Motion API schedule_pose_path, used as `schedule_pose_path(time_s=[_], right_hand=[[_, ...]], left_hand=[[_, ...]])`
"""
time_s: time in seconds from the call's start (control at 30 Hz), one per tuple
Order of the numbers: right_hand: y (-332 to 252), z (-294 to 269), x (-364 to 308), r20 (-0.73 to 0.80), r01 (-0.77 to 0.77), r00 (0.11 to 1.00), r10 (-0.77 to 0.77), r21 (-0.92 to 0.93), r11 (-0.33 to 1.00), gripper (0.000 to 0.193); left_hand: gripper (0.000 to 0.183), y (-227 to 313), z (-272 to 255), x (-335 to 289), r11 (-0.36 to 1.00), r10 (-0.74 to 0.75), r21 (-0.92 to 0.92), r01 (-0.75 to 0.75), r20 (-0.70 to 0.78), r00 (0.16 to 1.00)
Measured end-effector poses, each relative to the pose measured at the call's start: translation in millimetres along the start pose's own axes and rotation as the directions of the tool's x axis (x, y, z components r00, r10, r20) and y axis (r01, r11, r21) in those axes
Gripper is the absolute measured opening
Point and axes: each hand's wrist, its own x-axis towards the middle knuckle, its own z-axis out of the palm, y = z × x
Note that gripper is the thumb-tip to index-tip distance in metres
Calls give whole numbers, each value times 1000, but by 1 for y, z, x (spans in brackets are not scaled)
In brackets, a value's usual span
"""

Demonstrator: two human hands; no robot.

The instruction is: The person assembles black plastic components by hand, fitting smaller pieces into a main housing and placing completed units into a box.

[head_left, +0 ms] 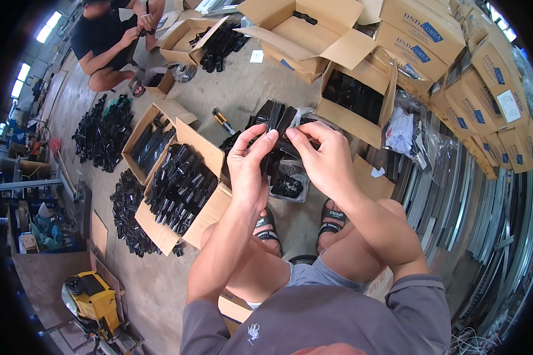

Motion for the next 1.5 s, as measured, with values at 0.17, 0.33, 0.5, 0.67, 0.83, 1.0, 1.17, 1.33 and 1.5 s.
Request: schedule_pose_path(time_s=[0.17, 0.33, 0.5, 0.67, 0.83, 1.0, 1.17, 1.33, 1.5], right_hand=[[4, 1, 0, 76, 10, 997, -19, 109, 994, 25], [-6, -3, 0, 65, 4, 998, -3, -9, 1000, 23], [0, 8, -2, -25, 72, 997, -70, 90, 993, 21], [3, 9, -3, 87, -164, 985, 152, 153, 975, 21], [2, 15, -7, -14, -27, 999, 31, 237, 971, 24], [5, 10, -4, 65, -98, 994, 83, 286, 953, 24], [5, 16, -6, -6, -66, 997, 71, 305, 950, 23], [10, 12, -5, 58, -108, 994, 95, 313, 943, 23], [6, 14, -6, 121, -201, 977, 176, 235, 951, 23]], left_hand=[[30, 2, -1, -1, 1000, 16, 9, -16, 0, 1000], [30, 4, 0, -2, 999, 38, 35, -38, -3, 999], [30, 4, 1, -3, 997, 56, 52, -55, -14, 998], [30, 4, 2, -4, 994, 69, 81, -67, -18, 997], [30, 4, 0, -3, 995, 75, 63, -74, -10, 997], [29, 4, 1, -4, 993, 85, 87, -83, -20, 996], [29, 4, 2, -5, 991, 92, 102, -90, -14, 996], [29, 3, 2, -5, 988, 111, 104, -111, 3, 994], [29, 3, 2, -4, 988, 111, 105, -111, 0, 994]])
